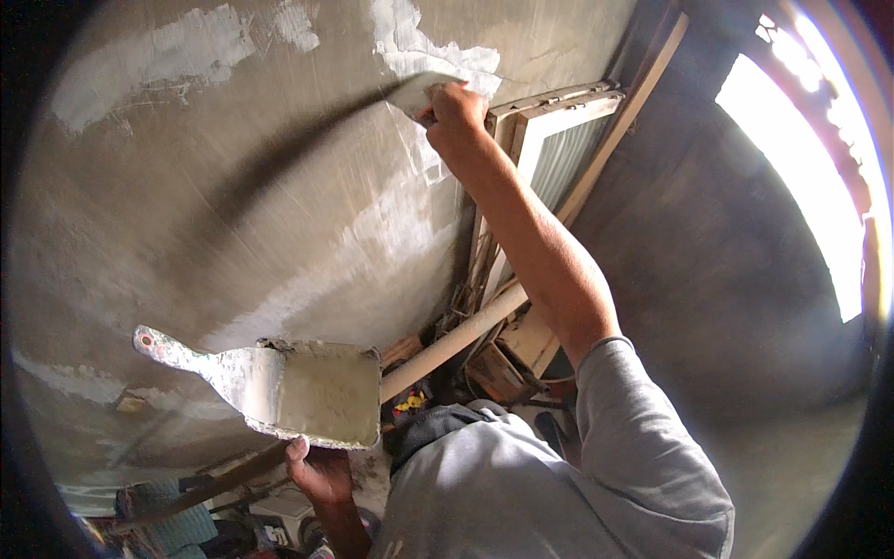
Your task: The person applies patching compound to cracks and holes in a concrete wall using a putty knife and a plastic container.
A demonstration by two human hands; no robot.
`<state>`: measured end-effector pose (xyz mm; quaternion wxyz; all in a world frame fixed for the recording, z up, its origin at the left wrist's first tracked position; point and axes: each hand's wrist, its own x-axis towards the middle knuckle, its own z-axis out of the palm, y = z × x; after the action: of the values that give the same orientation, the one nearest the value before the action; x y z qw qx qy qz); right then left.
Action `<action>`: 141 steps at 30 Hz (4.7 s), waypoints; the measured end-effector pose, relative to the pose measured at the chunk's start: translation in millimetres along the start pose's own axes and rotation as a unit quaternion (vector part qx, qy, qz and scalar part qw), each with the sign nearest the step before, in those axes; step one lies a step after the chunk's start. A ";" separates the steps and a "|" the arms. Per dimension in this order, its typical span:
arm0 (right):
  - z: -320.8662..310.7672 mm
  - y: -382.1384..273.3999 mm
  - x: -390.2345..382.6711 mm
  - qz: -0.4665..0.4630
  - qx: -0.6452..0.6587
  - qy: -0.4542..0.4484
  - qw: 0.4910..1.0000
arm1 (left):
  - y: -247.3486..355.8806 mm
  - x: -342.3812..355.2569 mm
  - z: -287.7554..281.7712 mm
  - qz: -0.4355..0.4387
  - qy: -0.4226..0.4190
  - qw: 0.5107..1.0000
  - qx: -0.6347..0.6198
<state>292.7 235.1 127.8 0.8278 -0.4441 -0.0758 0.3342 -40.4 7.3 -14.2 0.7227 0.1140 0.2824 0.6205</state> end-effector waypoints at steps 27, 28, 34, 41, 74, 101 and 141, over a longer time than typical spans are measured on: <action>-54.8 60.4 39.3 -0.010 -0.204 0.096 0.974 | 3.3 5.4 -18.8 -0.011 -0.035 0.997 -0.071; -48.2 52.4 36.6 -0.044 -0.164 0.075 0.983 | 2.5 5.2 -17.1 -0.014 -0.041 0.997 -0.070; -43.0 40.6 29.9 -0.150 -0.155 0.046 0.975 | 1.1 2.6 -13.5 -0.016 -0.049 0.997 -0.063; -37.2 55.7 20.5 -0.149 -0.235 0.084 0.957 | 5.2 4.9 -22.3 -0.016 -0.027 0.996 -0.080; -23.8 59.4 27.6 -0.090 -0.133 -0.005 0.987 | 2.0 5.3 -16.4 -0.025 -0.044 0.997 -0.054; -69.0 72.7 4.0 -0.139 0.070 -0.055 0.986 | 6.0 2.6 -16.7 -0.019 -0.052 0.997 -0.050; -69.9 42.4 36.4 -0.505 -0.379 0.085 0.770 | -2.1 -8.4 -5.4 0.013 -0.082 0.996 0.012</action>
<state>329.4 226.1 46.6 0.6447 -0.6464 -0.3389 -0.2274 -42.2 -2.2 -17.5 0.7340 0.1767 0.2279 0.6149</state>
